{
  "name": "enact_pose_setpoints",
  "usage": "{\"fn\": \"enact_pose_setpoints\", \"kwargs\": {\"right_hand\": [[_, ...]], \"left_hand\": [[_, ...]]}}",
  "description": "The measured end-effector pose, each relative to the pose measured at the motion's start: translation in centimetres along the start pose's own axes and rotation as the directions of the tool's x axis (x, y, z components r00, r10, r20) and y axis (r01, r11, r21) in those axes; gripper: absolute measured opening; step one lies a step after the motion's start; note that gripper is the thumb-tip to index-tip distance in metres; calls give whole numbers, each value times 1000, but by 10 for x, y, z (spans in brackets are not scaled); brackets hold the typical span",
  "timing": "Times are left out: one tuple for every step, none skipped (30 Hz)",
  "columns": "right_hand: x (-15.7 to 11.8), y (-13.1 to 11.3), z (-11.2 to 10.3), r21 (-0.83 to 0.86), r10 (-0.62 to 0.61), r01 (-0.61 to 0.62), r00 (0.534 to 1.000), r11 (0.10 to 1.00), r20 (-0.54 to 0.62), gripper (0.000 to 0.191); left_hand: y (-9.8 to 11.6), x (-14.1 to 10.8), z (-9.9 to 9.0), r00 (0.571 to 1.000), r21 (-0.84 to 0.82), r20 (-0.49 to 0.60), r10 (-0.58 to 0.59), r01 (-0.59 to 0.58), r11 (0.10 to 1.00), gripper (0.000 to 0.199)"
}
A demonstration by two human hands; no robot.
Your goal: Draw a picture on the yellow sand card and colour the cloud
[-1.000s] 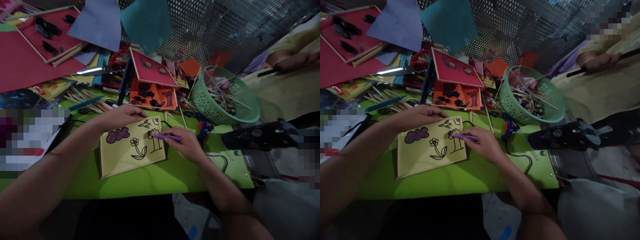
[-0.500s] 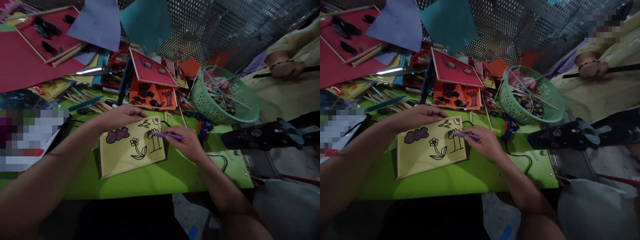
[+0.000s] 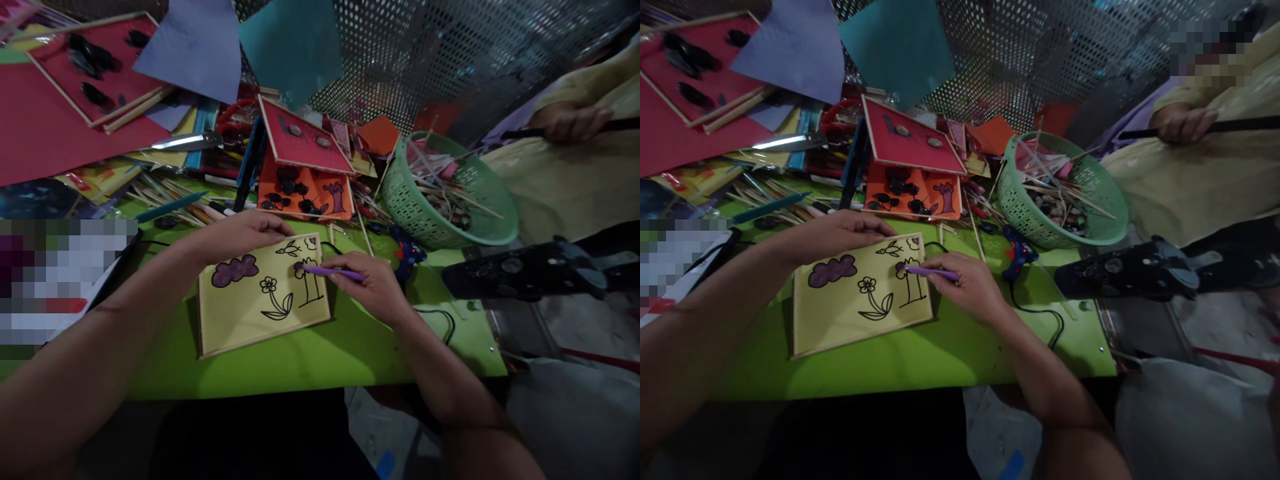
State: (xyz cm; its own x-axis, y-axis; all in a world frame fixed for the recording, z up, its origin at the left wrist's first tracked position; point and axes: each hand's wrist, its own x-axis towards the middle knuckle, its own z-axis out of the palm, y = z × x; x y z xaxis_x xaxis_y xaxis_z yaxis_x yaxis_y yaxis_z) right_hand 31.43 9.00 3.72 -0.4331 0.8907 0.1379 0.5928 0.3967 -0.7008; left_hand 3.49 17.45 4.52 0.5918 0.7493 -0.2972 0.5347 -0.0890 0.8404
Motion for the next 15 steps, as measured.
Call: {"fn": "enact_pose_setpoints", "kwargs": {"right_hand": [[0, -1, 0, -1, -1, 1, 1000, 1000, 12, 18], [0, -2, 0, 0, -5, 5, 1000, 1000, 24, 18], [0, -2, 0, 0, -7, 7, 999, 1000, 34, 18], [0, -3, -1, -2, -9, 9, 999, 1000, 43, 18], [0, -3, -1, -4, -10, 10, 999, 1000, 48, 18], [0, -3, -1, -7, -10, 11, 999, 1000, 49, 18], [0, -3, -1, -8, -10, 10, 999, 1000, 47, 18], [0, -3, -1, -8, -8, 8, 999, 1000, 41, 18], [0, -2, 0, -5, -6, 6, 999, 1000, 33, 18], [0, -1, 0, -1, -3, 3, 1000, 1000, 23, 18], [0, -1, 0, 4, -2, 2, 1000, 1000, 13, 18], [0, 0, 1, 7, -4, 4, 1000, 1000, 9, 18], [0, 0, 1, 9, -7, 7, 1000, 1000, 12, 18], [0, -1, 1, 9, -13, 13, 1000, 1000, 21, 18], [0, -1, 1, 10, -22, 22, 999, 1000, 34, 19]], "left_hand": [[0, 0, 0, 1000, 3, -3, -1, 1, 1000, 38], [1, 0, 0, 1000, 5, -8, -3, 3, 1000, 38], [1, 0, 0, 1000, 5, -10, -6, 6, 1000, 37], [1, 0, 0, 1000, 4, -10, -10, 10, 1000, 37], [1, 0, 0, 1000, 2, -9, -13, 13, 1000, 38], [1, -1, 0, 1000, 0, -10, -14, 14, 1000, 38], [0, 0, 0, 1000, -2, -8, -13, 13, 1000, 38], [0, 0, 0, 1000, -3, -9, -12, 12, 1000, 39], [0, 0, 0, 1000, 0, -9, -11, 11, 1000, 39], [0, 0, 0, 1000, 5, -9, -11, 11, 1000, 40], [0, 1, 0, 1000, 10, -9, -11, 11, 1000, 40], [0, 1, 0, 1000, 16, -10, -10, 10, 1000, 40], [-1, 1, 0, 1000, 21, -12, -7, 7, 1000, 40], [-1, 1, 0, 1000, 20, -10, -4, 4, 1000, 40], [-1, 1, 0, 1000, 12, -3, -3, 3, 1000, 40]]}}
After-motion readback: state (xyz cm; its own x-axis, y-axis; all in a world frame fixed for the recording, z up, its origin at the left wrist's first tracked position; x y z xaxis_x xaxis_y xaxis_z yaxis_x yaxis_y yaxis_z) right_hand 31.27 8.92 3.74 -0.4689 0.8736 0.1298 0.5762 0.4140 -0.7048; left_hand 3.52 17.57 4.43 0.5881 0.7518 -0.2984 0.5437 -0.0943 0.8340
